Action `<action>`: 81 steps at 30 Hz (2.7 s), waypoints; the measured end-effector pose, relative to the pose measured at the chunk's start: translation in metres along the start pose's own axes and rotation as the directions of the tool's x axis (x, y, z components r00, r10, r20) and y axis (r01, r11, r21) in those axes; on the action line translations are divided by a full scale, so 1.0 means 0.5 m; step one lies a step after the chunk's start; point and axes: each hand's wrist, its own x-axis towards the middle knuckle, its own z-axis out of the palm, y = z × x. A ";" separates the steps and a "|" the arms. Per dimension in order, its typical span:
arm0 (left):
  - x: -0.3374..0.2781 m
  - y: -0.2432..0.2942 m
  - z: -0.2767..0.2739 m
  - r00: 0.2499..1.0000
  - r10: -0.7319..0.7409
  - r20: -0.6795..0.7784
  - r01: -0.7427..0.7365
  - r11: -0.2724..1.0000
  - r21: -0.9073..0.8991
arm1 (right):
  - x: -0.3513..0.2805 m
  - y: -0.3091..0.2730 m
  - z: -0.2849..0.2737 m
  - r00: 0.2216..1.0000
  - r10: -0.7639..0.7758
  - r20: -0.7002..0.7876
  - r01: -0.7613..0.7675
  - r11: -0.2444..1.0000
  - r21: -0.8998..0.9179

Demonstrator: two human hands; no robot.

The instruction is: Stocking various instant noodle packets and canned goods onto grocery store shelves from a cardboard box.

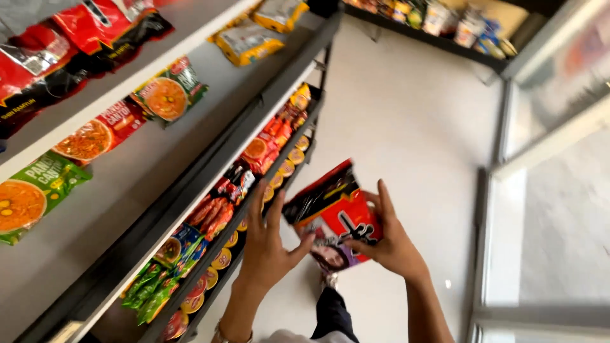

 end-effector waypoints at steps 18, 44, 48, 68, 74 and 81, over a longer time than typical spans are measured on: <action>-0.095 -0.123 0.245 0.239 -0.814 -0.529 0.396 0.579 -0.713 | 0.306 0.219 0.123 0.871 -0.288 0.398 0.055 0.862 0.504; -0.071 -0.548 0.086 0.818 0.110 -0.565 0.331 0.714 0.618 | 0.695 0.621 0.546 0.652 -0.700 0.290 0.512 0.689 0.513; 0.079 -0.387 -0.008 0.837 0.089 -0.539 0.329 0.705 0.628 | 0.702 0.297 0.435 0.613 -0.784 0.092 0.718 0.602 0.348; 0.427 -0.289 -0.275 0.867 -0.058 -0.496 0.426 0.602 0.675 | 0.894 -0.149 0.446 0.334 -0.900 0.280 0.892 0.397 0.213; 0.423 -0.332 -0.288 0.967 0.167 -0.191 0.159 0.187 0.969 | 0.903 -0.158 0.453 0.162 -0.931 0.327 0.987 0.147 -0.072; 0.431 -0.395 -0.315 0.986 0.079 -0.150 0.143 0.081 0.986 | 0.921 -0.156 0.477 0.195 -0.919 0.343 0.977 0.212 0.011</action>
